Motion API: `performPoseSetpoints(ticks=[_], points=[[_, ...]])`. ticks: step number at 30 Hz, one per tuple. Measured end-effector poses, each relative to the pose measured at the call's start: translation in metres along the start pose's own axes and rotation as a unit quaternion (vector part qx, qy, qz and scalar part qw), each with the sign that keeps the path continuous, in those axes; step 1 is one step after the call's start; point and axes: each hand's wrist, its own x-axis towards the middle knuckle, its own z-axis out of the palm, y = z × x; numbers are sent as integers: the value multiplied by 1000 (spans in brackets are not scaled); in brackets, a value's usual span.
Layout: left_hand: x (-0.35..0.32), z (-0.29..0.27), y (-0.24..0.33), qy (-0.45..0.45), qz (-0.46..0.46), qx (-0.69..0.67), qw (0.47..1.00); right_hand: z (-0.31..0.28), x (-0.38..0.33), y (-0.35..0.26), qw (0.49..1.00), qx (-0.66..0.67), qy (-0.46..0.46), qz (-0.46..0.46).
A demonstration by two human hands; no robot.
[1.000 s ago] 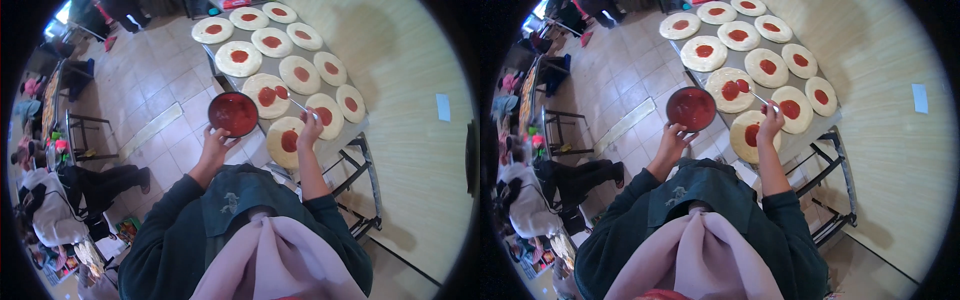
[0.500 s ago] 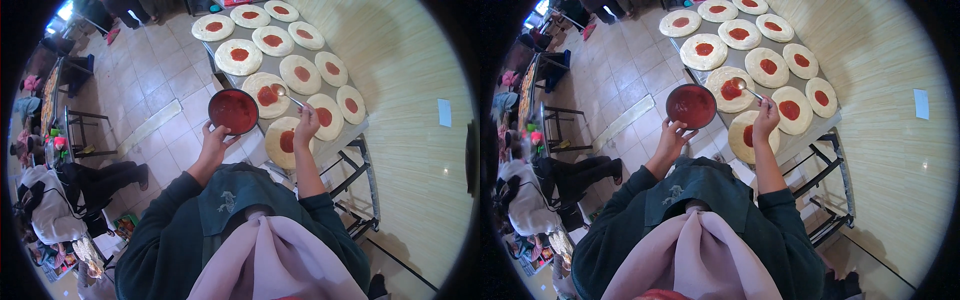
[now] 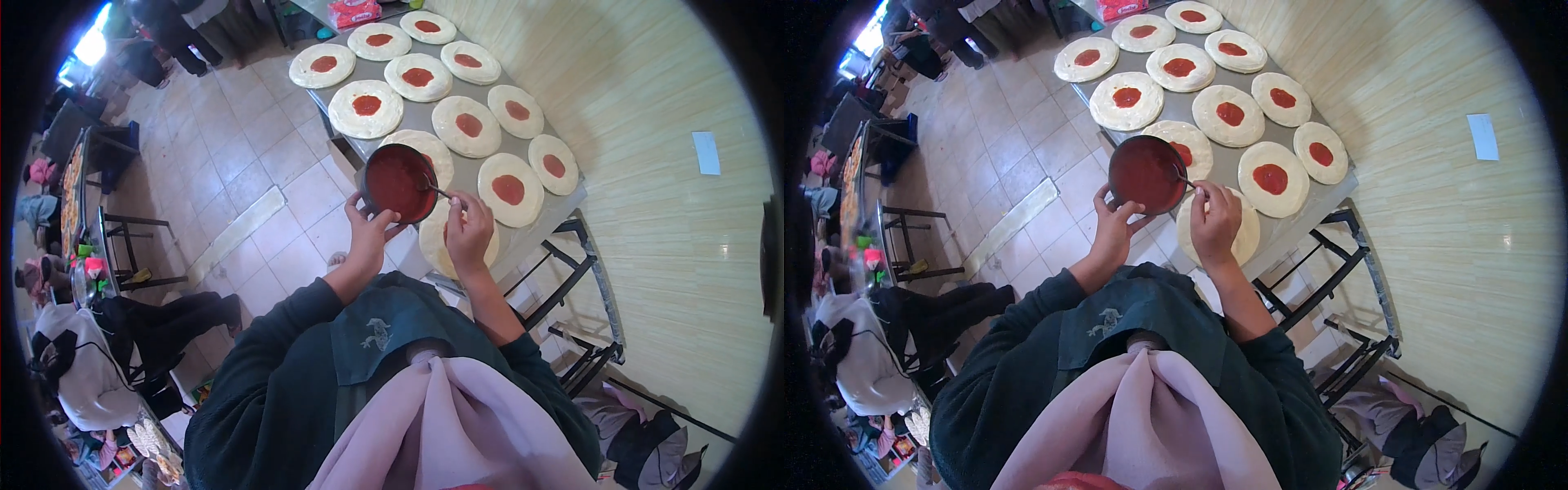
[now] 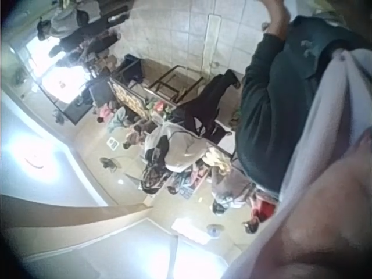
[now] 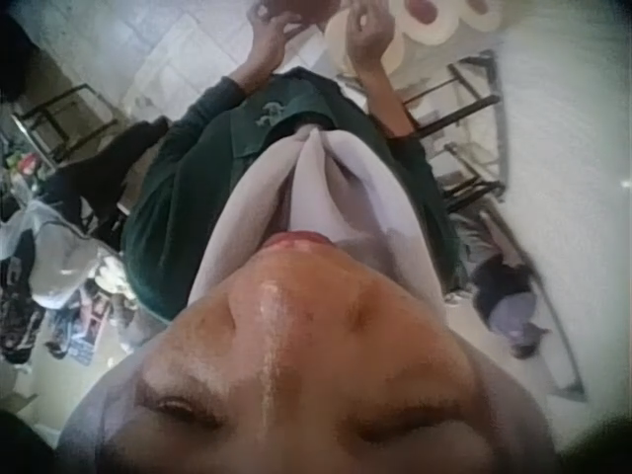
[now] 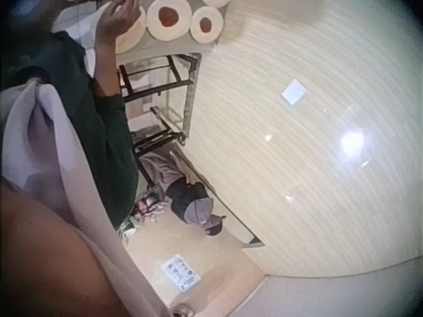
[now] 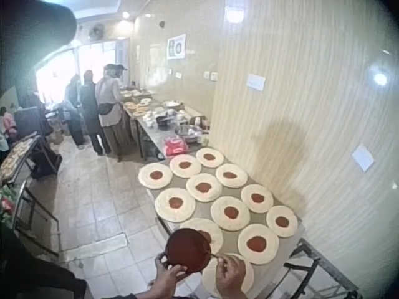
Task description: Applying cream and tomato sauce to several pizza bases on a preparation table.
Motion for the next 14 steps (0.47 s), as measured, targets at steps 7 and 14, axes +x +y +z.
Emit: performPoseSetpoints(ticks=[7, 14], points=[[-1, 2, -4, -28, -46, 8, 998, -1, -9, 14, 871, 342, 24, 351], [6, 3, -1, -22, -59, -6, 998, -16, -15, 18, 880, 337, 65, 329]])
